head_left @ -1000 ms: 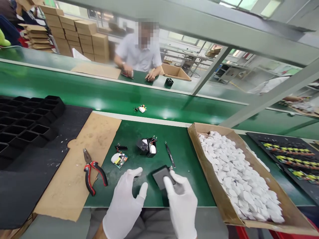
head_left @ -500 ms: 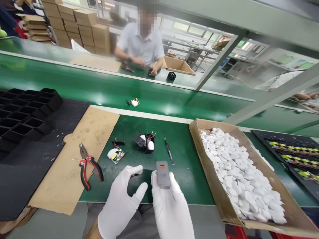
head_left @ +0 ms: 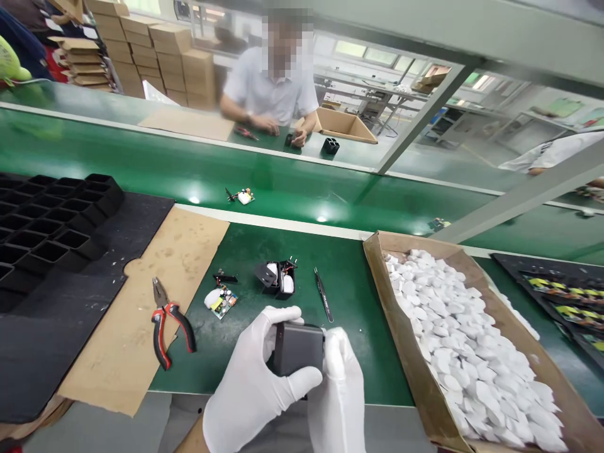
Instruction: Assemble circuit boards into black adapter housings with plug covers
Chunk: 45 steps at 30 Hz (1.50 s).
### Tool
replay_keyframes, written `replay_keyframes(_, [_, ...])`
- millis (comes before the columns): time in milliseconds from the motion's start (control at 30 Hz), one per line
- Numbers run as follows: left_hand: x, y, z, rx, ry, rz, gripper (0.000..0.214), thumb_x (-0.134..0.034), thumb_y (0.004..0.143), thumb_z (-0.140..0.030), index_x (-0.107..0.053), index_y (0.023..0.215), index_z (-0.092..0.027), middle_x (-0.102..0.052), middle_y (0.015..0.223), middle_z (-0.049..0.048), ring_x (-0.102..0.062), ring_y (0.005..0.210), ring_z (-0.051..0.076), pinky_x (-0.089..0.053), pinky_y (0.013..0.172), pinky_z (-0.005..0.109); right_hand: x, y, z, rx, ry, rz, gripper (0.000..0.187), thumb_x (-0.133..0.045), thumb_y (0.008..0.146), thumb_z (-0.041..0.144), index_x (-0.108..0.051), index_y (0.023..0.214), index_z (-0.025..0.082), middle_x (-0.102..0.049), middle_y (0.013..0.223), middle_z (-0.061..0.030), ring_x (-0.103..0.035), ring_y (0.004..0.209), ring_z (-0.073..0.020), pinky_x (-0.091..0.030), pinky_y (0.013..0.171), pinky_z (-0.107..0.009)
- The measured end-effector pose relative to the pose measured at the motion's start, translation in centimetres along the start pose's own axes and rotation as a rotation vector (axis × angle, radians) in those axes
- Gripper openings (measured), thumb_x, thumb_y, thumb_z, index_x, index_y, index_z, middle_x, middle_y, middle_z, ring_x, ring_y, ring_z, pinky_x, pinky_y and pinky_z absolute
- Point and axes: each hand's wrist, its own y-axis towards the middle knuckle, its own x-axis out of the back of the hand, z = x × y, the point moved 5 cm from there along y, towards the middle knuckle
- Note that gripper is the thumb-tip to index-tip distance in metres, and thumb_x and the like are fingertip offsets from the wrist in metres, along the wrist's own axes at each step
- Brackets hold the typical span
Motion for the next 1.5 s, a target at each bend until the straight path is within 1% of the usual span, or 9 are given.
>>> replay_keyframes(167, [1.5, 1.7, -2.9, -0.09, -0.033, 0.002, 0.035, -0.077, 0.08, -0.028, -0.071, 0.114, -0.026, -0.083, 0.113, 0.005, -0.081, 0.106, 0.027, -0.07, 0.087, 0.039, -1.8, 4.1, 5.0, 0.145, -0.176, 0.229, 0.063, -0.057, 0.098, 0.08, -0.042, 0.07, 0.025, -0.041, 0.068, 0.005, -0.037, 0.064, -0.0144, -0.036, 0.059, -0.028])
replay_keyframes(333, [3.1, 4.7, -5.9, 0.076, -0.166, 0.244, 0.036, -0.08, 0.085, -0.041, -0.074, 0.115, -0.023, -0.079, 0.115, 0.0096, -0.076, 0.093, 0.025, -0.065, 0.072, 0.036, -4.4, 8.2, 8.0, 0.108, -0.115, 0.521, 0.07, -0.055, 0.098, 0.081, -0.045, 0.057, 0.025, -0.045, 0.048, 0.0044, -0.044, 0.046, -0.0126, -0.036, 0.053, -0.03])
replay_keyframes(467, [3.7, 8.5, -7.1, 0.087, -0.135, 0.509, 0.033, -0.085, 0.078, -0.037, -0.081, 0.105, -0.017, -0.083, 0.106, 0.0108, -0.077, 0.097, 0.027, -0.063, 0.089, 0.039, -6.8, 11.7, 9.7, 0.047, -0.13, 0.682, 0.077, -0.066, 0.093, 0.078, -0.039, 0.044, 0.025, -0.035, 0.036, 0.0062, -0.038, 0.034, -0.0089, -0.029, 0.047, -0.028])
replay_keyframes(600, [4.8, 14.5, -7.4, 0.033, -0.043, 0.573, 0.035, -0.092, 0.072, -0.035, -0.083, 0.099, -0.014, -0.084, 0.101, 0.0118, -0.079, 0.099, 0.031, -0.062, 0.095, 0.044, -9.2, 16.5, 10.1, -0.03, -0.15, 0.745, 0.073, -0.063, 0.1, 0.074, -0.04, 0.051, 0.025, -0.034, 0.038, 0.0106, -0.032, 0.032, -0.0068, -0.025, 0.041, -0.025])
replay_keyframes(700, [6.0, 19.9, -7.2, -0.044, 0.045, 0.483, 0.031, -0.095, 0.076, -0.027, -0.08, 0.101, -0.015, -0.083, 0.108, 0.0089, -0.077, 0.106, 0.026, -0.06, 0.102, 0.042, -10.2, 20.8, 9.5, -0.092, -0.172, 0.674, 0.06, -0.057, 0.108, 0.065, -0.054, 0.068, 0.021, -0.043, 0.049, 0.0123, -0.035, 0.036, -0.0059, -0.032, 0.04, -0.021])
replay_keyframes(833, [8.1, 26.7, -5.4, -0.102, 0.178, 0.17, 0.027, -0.076, 0.102, -0.035, -0.072, 0.12, -0.016, -0.076, 0.122, 0.008, -0.075, 0.108, 0.024, -0.065, 0.095, 0.046, -10.0, 24.3, 8.8, -0.079, -0.199, 0.523, 0.046, -0.059, 0.11, 0.059, -0.066, 0.09, 0.017, -0.059, 0.066, 0.008, -0.048, 0.045, -0.0064, -0.044, 0.046, -0.021])
replay_keyframes(1067, [10.9, 32.5, -3.4, -0.171, 0.294, -0.255, 0.039, -0.074, 0.103, -0.039, -0.067, 0.136, -0.018, -0.071, 0.136, 0.0106, -0.073, 0.115, 0.026, -0.065, 0.098, 0.048, -10.0, 20.6, 9.7, 0.162, -0.236, 0.475, 0.074, -0.062, 0.085, 0.093, -0.067, 0.074, 0.02, -0.063, 0.059, 0.0009, -0.053, 0.046, -0.0127, -0.045, 0.049, -0.029])
replay_keyframes(1267, [14.8, 28.2, -6.4, -0.203, 0.569, -0.448, 0.038, -0.074, 0.103, -0.04, -0.068, 0.133, -0.017, -0.073, 0.13, 0.0106, -0.074, 0.11, 0.025, -0.065, 0.095, 0.046, -12.7, 15.1, 14.7, 0.376, -0.323, 0.536, 0.068, -0.07, 0.081, 0.088, -0.072, 0.07, 0.021, -0.07, 0.068, -0.005, -0.063, 0.066, -0.0201, -0.051, 0.064, -0.033])
replay_keyframes(1500, [26.0, 6.2, -9.3, -0.211, 1.087, -0.898, 0.023, -0.072, 0.097, -0.028, -0.076, 0.118, -0.019, -0.073, 0.122, 0.0144, -0.063, 0.121, 0.036, -0.049, 0.11, 0.055, -15.0, 11.2, 14.3, 0.509, -0.627, 0.602, 0.061, -0.053, 0.09, 0.082, -0.069, 0.07, 0.027, -0.075, 0.072, -0.0051, -0.069, 0.07, -0.0254, -0.054, 0.067, -0.036])
